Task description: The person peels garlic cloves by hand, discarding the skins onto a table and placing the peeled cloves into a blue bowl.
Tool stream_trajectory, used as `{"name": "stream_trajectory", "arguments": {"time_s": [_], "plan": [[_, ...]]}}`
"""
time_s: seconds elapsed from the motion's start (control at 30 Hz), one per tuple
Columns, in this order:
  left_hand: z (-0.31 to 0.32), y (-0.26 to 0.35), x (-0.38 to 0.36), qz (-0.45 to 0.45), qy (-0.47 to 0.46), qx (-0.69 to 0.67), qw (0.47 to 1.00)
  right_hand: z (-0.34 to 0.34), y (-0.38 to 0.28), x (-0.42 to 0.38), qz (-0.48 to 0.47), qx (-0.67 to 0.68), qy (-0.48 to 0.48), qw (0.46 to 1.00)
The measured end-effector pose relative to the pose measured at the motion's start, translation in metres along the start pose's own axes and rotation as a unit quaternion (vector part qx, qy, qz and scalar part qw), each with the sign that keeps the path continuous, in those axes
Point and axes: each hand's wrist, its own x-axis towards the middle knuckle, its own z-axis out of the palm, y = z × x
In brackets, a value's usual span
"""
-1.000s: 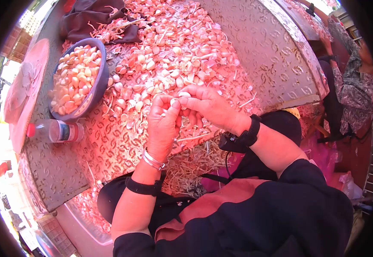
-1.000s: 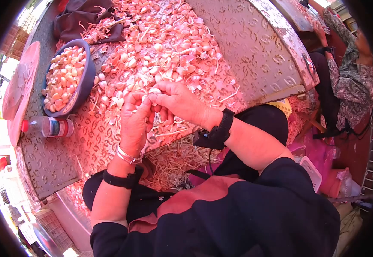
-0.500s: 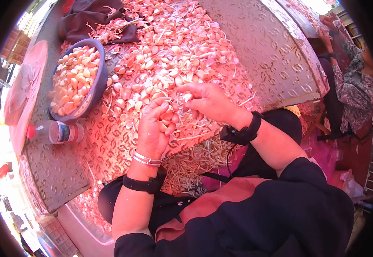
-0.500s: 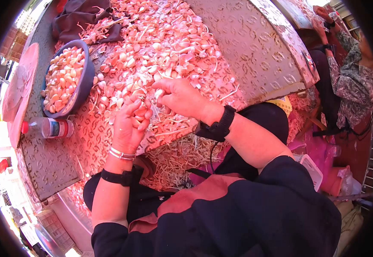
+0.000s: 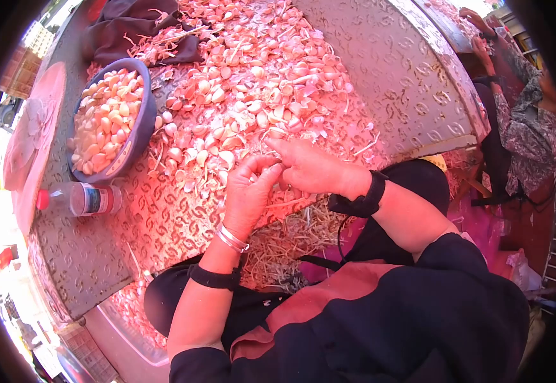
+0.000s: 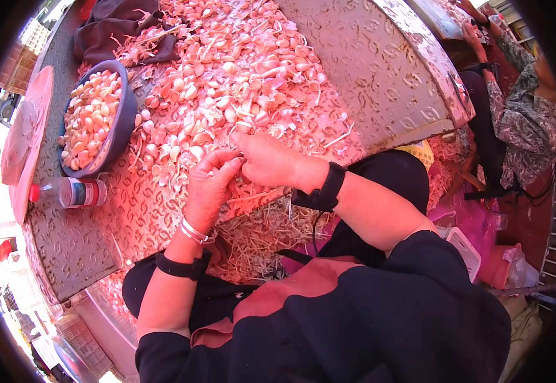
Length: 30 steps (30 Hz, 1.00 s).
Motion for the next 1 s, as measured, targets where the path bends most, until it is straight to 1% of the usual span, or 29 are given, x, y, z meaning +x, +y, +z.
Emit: {"name": "stream_trajectory", "arguments": {"time_s": [0.03,0.1,0.13,0.17,0.2,0.33,0.4,0.43,0.47,0.5,0.53,0.6,0.63,0.67,0.7,0.73,0.77,0.8,0.83,0.9,0.97,1.0], "plan": [[0.0,-0.001,0.001,0.0,0.0,0.0,1.0,0.002,0.004,0.002,0.0,0.0,0.0,1.0],[-0.001,-0.006,0.002,0.012,0.023,0.0,1.0,0.007,0.009,0.005,-0.049,-0.03,0.059,0.997],[-0.003,-0.007,0.004,0.012,0.023,0.0,1.0,0.005,0.006,0.004,-0.048,-0.029,0.059,0.997],[-0.006,-0.008,0.007,0.029,0.007,0.057,0.998,0.001,-0.002,0.003,0.027,0.049,0.033,0.998],[-0.008,-0.009,0.01,0.046,-0.008,0.114,0.992,-0.001,-0.005,0.002,0.102,0.127,0.006,0.987],[-0.013,-0.018,0.015,0.021,-0.04,0.157,0.987,0.002,-0.001,0.003,0.103,0.098,-0.012,0.99],[-0.011,-0.021,0.014,0.09,0.01,0.15,0.985,0.005,0.004,0.003,0.043,0.084,0.003,0.996],[-0.012,-0.021,0.014,0.09,0.011,0.15,0.985,0.006,-0.003,0.002,0.043,0.084,0.002,0.996],[-0.013,-0.02,0.016,0.005,0.044,0.019,0.999,0.005,-0.014,-0.001,-0.007,0.088,-0.009,0.996],[-0.013,-0.019,0.017,-0.08,0.074,-0.111,0.988,0.004,-0.021,-0.002,-0.057,0.093,-0.02,0.994],[-0.015,-0.019,0.018,-0.08,0.072,-0.11,0.988,0.003,-0.018,0.0,-0.057,0.094,-0.018,0.994],[-0.019,-0.022,0.018,-0.114,0.012,-0.189,0.975,0.003,-0.012,0.005,0.019,0.198,-0.061,0.978],[-0.016,-0.016,0.019,-0.128,0.024,-0.179,0.975,0.004,-0.013,0.005,0.019,0.199,-0.06,0.978],[-0.014,-0.014,0.02,-0.128,0.024,-0.18,0.975,0.006,-0.014,0.006,0.002,0.195,-0.033,0.98],[-0.014,-0.012,0.021,-0.156,0.041,-0.243,0.956,0.008,-0.015,0.006,-0.015,0.19,-0.006,0.982],[-0.012,-0.009,0.02,-0.183,0.058,-0.304,0.933,0.009,-0.013,0.008,-0.015,0.19,-0.007,0.982],[-0.011,-0.005,0.02,-0.183,0.059,-0.304,0.933,0.01,-0.01,0.01,-0.084,0.069,0.047,0.993],[-0.009,-0.001,0.018,-0.174,0.039,-0.323,0.929,0.011,-0.006,0.012,-0.151,-0.052,0.101,0.982],[-0.007,0.002,0.018,-0.164,0.019,-0.342,0.925,0.011,-0.004,0.012,-0.151,-0.053,0.101,0.982],[-0.007,0.001,0.018,-0.166,0.017,-0.326,0.931,0.011,0.002,0.01,-0.166,-0.141,0.149,0.964],[-0.009,-0.002,0.018,-0.168,0.015,-0.31,0.936,0.014,0.005,0.012,-0.172,-0.15,0.165,0.96],[-0.013,-0.006,0.018,-0.152,0.016,-0.277,0.949,0.015,0.005,0.012,-0.178,-0.159,0.18,0.954]]}}
